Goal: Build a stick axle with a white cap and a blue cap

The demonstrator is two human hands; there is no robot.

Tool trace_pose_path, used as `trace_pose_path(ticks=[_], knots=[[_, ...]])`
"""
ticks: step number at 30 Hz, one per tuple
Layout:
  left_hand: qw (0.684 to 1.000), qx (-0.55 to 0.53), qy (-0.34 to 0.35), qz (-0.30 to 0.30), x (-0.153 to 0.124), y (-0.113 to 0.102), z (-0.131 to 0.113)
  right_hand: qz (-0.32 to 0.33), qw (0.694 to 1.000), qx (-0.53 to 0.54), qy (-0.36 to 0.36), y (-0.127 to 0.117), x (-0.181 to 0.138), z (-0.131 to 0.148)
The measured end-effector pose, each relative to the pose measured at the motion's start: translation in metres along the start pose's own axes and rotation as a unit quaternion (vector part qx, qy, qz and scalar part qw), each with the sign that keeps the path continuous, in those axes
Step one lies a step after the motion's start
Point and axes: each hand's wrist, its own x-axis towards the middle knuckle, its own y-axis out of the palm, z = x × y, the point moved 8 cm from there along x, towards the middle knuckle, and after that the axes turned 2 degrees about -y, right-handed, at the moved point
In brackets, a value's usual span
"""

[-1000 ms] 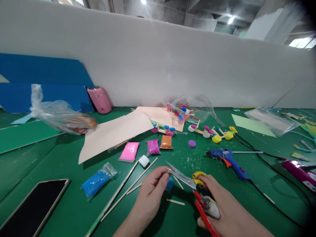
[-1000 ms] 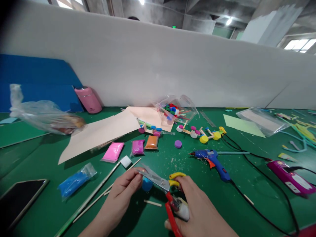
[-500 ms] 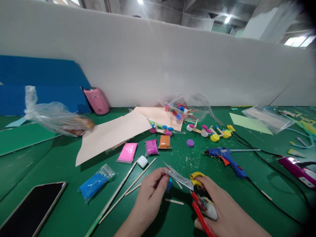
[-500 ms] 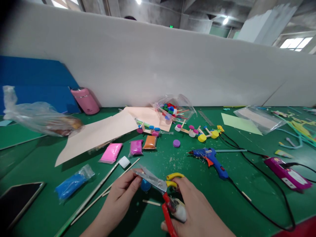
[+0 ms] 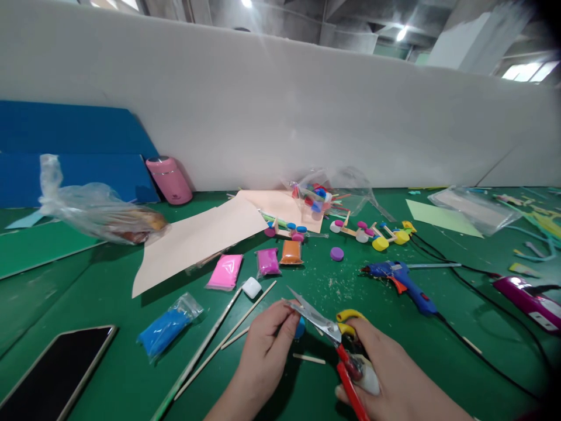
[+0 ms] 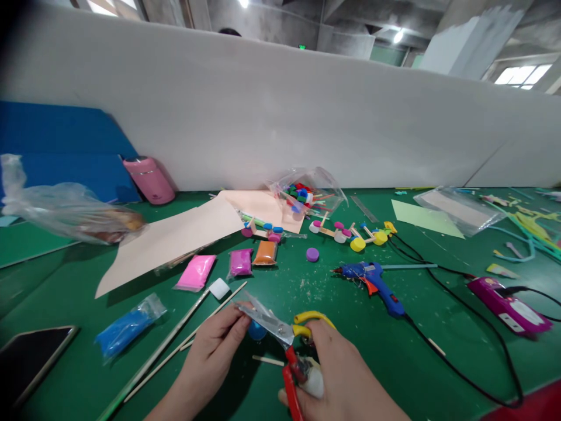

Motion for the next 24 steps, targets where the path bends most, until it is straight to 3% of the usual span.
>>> trace_pose_path(ticks=[12, 17, 24], knots=[[0.999, 0.039, 0.019, 0.011, -0.001, 0.003, -0.007, 0.038, 0.997, -0.064, 0.019, 0.014, 0.004, -0.006], [0.999, 0.031, 0.021, 0.019, 0.000, 0.005, -0.009, 0.024, 0.996, -0.087, -0.007, 0.016, 0.006, -0.011], [0.997, -0.050, -0.065, -0.008, 0.001, 0.003, 0.009, -0.001, 1.000, 0.000, -0.011, 0.012, 0.009, -0.012]])
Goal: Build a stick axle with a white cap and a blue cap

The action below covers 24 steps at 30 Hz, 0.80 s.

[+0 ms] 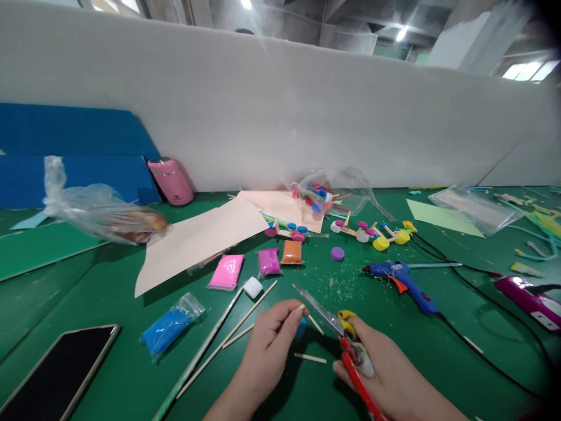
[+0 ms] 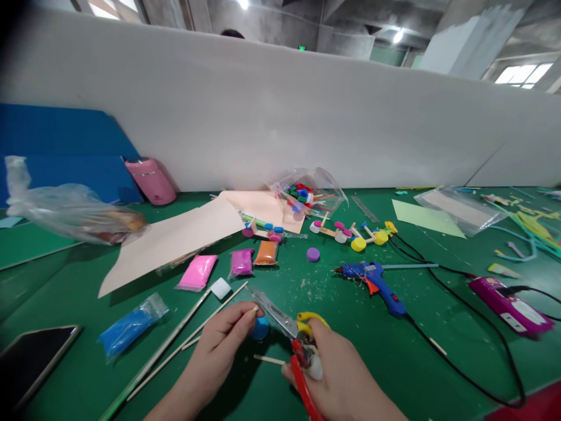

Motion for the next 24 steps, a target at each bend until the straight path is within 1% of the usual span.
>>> trace_pose_path(ticks=[2, 4, 11, 18, 24], knots=[[0.999, -0.024, -0.018, -0.018, 0.000, -0.003, 0.004, -0.009, 1.000, 0.003, 0.012, -0.005, -0.002, 0.004], [0.999, -0.034, -0.022, -0.026, 0.000, -0.005, 0.004, -0.013, 1.000, -0.003, 0.024, -0.008, -0.004, 0.006], [1.000, -0.020, 0.014, -0.011, 0.002, -0.004, -0.004, -0.009, 1.000, -0.005, -0.002, -0.009, -0.007, 0.006], [0.999, 0.021, 0.039, -0.003, 0.001, -0.002, -0.003, -0.025, 1.000, -0.012, -0.001, -0.009, -0.009, 0.004], [0.996, 0.052, 0.068, 0.002, -0.001, -0.002, -0.011, -0.021, 1.000, -0.021, 0.011, -0.007, -0.010, 0.002]])
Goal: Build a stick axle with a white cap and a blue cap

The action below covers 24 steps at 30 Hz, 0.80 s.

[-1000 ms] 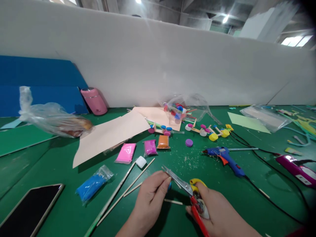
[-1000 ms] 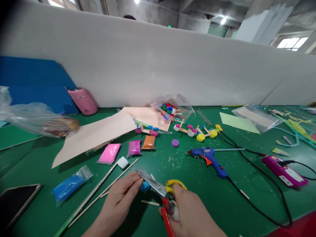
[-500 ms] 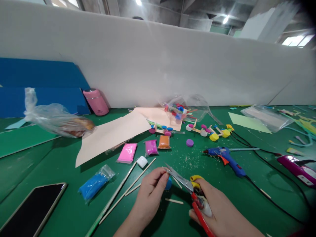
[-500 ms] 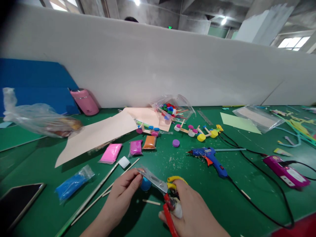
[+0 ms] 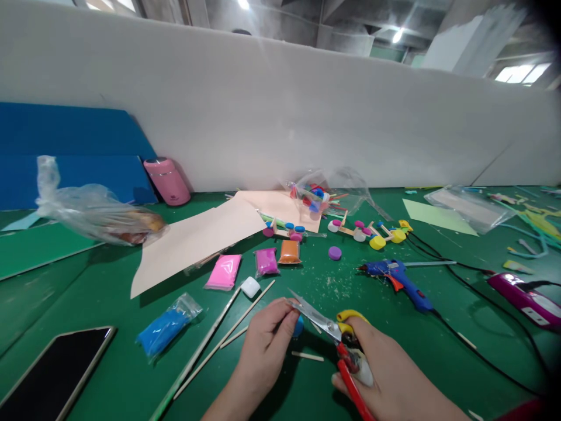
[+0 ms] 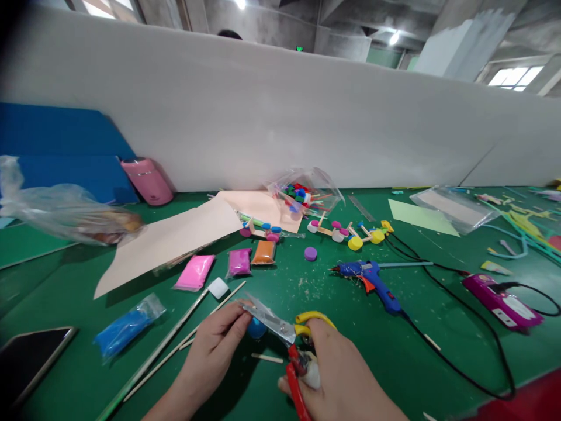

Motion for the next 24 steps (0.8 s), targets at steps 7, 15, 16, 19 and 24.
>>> trace_pose_path(ticks=[7, 15, 16, 19, 24], knots=[[0.999, 0.028, 0.034, -0.011, -0.001, -0.002, -0.008, 0.017, 0.999, -0.036, -0.003, 0.004, 0.002, 0.003], [1.000, 0.015, 0.013, -0.003, 0.001, -0.002, -0.005, 0.025, 0.997, -0.076, -0.001, 0.006, 0.007, 0.001], [1.000, 0.000, 0.000, -0.002, 0.001, -0.002, -0.002, 0.024, 0.997, -0.070, 0.001, 0.006, 0.007, 0.000], [0.997, -0.052, -0.050, -0.014, 0.000, -0.002, 0.006, 0.014, 0.999, -0.037, 0.012, 0.003, 0.009, -0.005], [0.985, -0.134, -0.106, -0.030, -0.003, -0.001, 0.020, -0.023, 0.999, -0.032, 0.029, -0.006, 0.009, -0.015]])
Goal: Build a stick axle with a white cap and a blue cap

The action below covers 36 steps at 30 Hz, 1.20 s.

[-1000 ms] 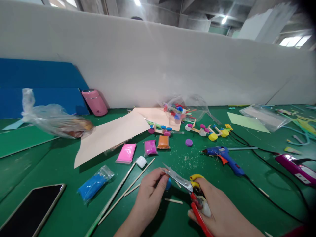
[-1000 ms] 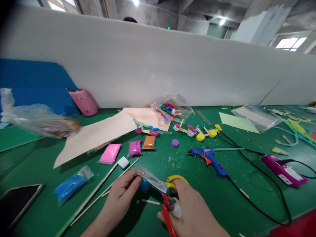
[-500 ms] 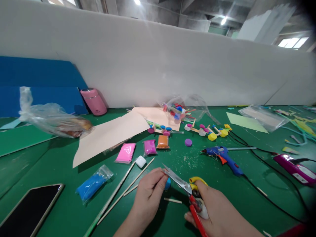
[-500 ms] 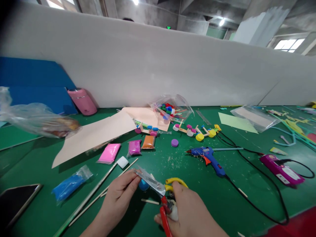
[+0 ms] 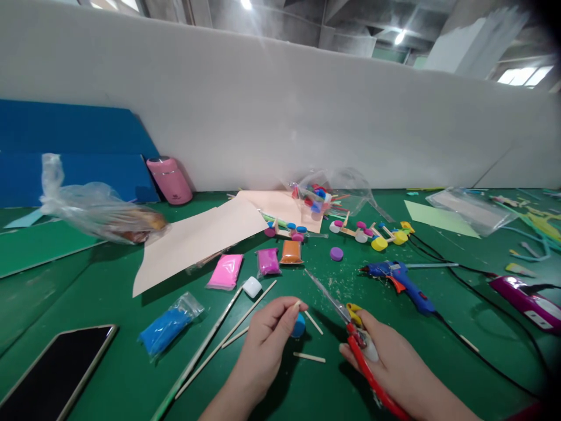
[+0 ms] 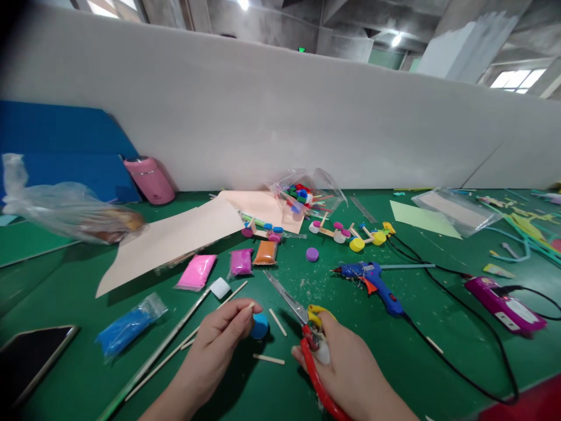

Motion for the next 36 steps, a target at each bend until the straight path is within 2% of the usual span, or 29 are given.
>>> trace_pose_path(ticks=[9, 14, 19, 22, 25, 28, 30, 33, 36], knots=[[0.987, -0.145, -0.060, 0.043, 0.002, 0.008, 0.017, -0.024, 1.000, -0.009, 0.015, -0.009, 0.002, -0.015], [0.970, -0.228, -0.080, -0.009, 0.006, -0.001, 0.014, -0.077, 0.991, -0.106, 0.029, -0.024, 0.006, -0.036], [0.957, -0.283, -0.043, -0.052, 0.011, -0.012, 0.004, -0.115, 0.968, -0.225, 0.001, -0.035, 0.005, -0.060], [0.971, -0.220, 0.000, -0.090, 0.011, -0.022, -0.002, -0.123, 0.956, -0.264, -0.031, -0.042, 0.000, -0.060], [0.985, -0.053, 0.081, -0.145, 0.004, -0.036, -0.022, -0.151, 0.946, -0.280, -0.062, -0.052, -0.005, -0.044], [0.959, 0.138, 0.172, -0.177, -0.007, -0.043, -0.051, -0.182, 0.949, -0.217, -0.136, -0.049, -0.010, -0.013], [0.931, 0.218, 0.229, -0.185, -0.014, -0.046, -0.068, -0.162, 0.955, -0.157, -0.191, -0.034, -0.012, 0.009], [0.924, 0.263, 0.211, -0.182, -0.015, -0.053, -0.073, -0.060, 0.961, -0.110, -0.245, 0.004, -0.010, 0.039], [0.954, 0.205, 0.134, -0.172, -0.007, -0.060, -0.062, 0.014, 0.954, -0.138, -0.266, 0.032, -0.007, 0.063]])
